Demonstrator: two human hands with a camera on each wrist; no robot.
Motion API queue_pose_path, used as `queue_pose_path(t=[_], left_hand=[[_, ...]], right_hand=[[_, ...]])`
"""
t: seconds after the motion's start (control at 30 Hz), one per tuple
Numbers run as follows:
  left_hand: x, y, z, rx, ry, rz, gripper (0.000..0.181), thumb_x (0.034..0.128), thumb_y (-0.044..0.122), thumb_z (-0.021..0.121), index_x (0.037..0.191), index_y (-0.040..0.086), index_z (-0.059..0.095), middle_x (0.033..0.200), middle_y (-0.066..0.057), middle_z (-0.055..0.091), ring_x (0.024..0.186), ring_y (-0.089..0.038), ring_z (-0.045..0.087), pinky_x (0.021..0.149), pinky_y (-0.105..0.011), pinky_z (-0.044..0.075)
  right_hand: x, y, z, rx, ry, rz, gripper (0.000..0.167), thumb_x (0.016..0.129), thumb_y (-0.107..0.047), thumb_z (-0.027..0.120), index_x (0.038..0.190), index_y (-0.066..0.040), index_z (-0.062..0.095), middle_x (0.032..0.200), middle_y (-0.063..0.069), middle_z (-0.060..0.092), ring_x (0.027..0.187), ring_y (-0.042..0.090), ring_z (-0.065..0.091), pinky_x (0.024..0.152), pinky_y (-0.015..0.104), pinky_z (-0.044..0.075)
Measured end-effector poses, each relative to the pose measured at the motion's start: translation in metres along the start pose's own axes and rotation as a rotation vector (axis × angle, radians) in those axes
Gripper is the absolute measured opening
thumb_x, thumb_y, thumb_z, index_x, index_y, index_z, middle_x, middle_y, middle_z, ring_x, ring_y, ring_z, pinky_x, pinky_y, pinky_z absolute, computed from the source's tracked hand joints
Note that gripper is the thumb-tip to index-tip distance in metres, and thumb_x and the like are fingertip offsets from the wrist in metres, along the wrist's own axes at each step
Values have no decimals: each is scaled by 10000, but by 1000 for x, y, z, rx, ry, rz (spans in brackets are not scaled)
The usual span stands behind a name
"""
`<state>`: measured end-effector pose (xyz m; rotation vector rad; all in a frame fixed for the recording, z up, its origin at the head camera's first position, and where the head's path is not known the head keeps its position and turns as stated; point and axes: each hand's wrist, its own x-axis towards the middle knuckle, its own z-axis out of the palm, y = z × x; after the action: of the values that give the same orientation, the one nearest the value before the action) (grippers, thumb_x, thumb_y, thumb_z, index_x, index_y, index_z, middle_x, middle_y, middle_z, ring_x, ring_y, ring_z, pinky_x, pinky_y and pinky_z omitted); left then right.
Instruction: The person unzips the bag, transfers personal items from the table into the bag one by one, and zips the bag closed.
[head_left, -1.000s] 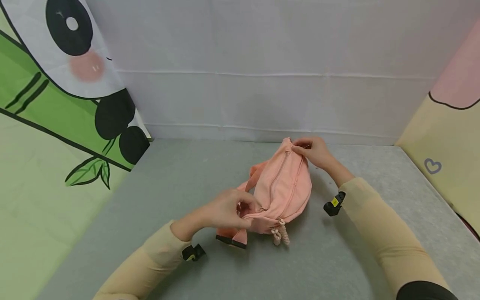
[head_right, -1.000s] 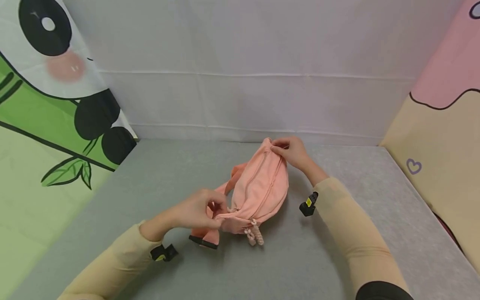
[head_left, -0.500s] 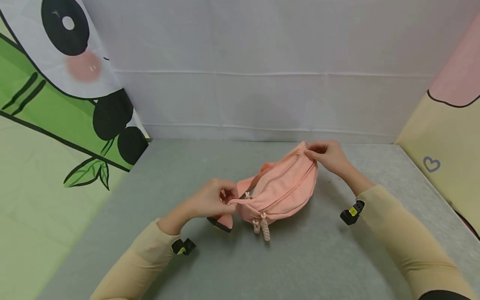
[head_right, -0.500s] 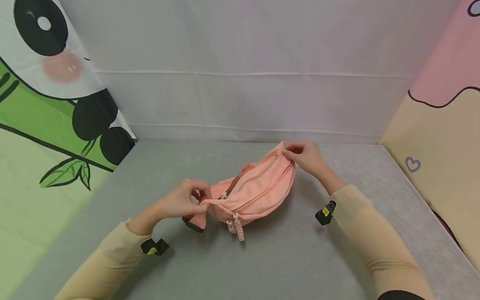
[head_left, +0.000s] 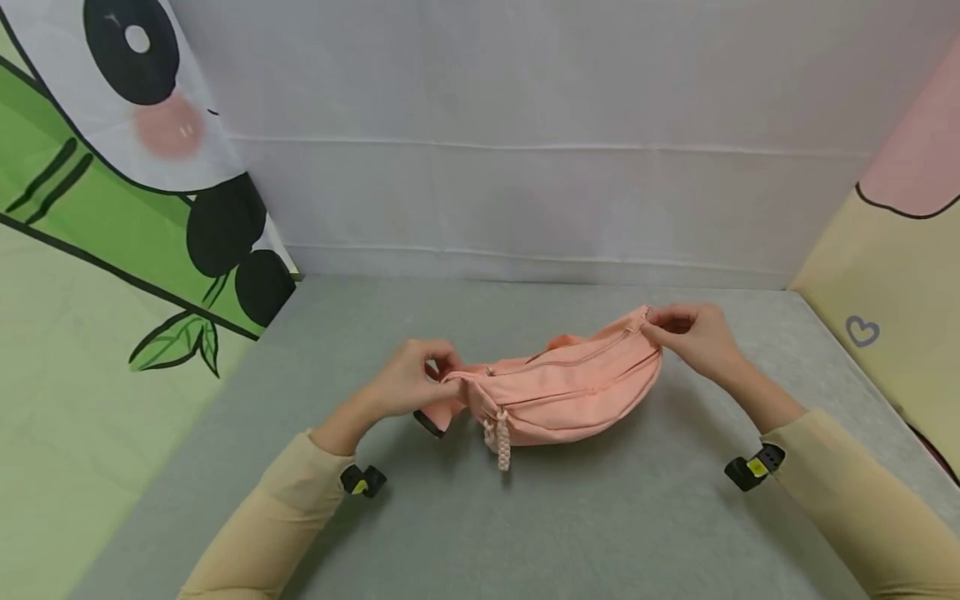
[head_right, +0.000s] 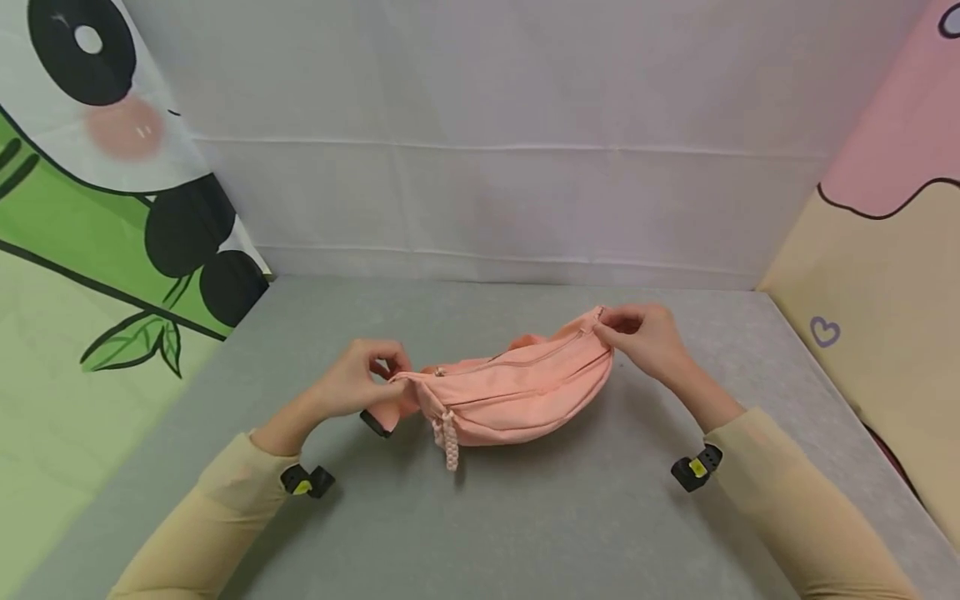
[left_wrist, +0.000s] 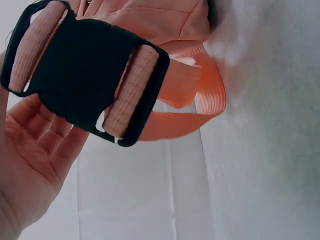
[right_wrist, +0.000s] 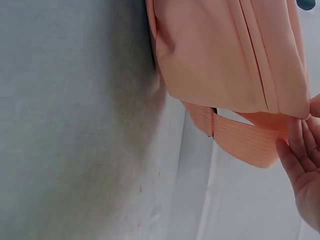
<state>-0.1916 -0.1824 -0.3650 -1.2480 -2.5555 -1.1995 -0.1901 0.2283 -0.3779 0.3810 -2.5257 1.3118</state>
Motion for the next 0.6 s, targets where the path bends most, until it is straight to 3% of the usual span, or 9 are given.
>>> queue_pose_path(t=[0.13,0.33,0.4,0.6], left_hand=[[2,-3,-3,-40,38,-26,131,840,-4,668,782,113,661,726,46,588,675,-144,545,596,-327,498],[6,-17,-6,-47,81,-111,94,862,18,650,812,82,697,753,15,625,719,-169,566,635,-355,502],[8,-23,-6,-31,93,-134,91,875,43,645,818,84,703,750,17,625,722,-172,563,691,-363,476],[20,-36,-6,-12,132,-198,87,894,71,631,850,69,707,765,-8,621,741,-199,550,661,-385,437]], right_hand=[[-13,-2,-3,-7,18,-23,134,881,-56,717,951,58,723,842,121,704,707,16,622,604,168,494],[-28,-11,-4,-54,41,-11,135,869,-58,731,946,53,728,886,155,698,703,6,602,592,161,486],[-31,-14,-4,-65,49,-10,138,870,-68,733,938,52,729,883,154,698,701,7,604,595,162,489],[-35,-16,-2,-78,76,38,210,895,-176,722,954,25,728,877,126,700,713,29,606,593,184,491]])
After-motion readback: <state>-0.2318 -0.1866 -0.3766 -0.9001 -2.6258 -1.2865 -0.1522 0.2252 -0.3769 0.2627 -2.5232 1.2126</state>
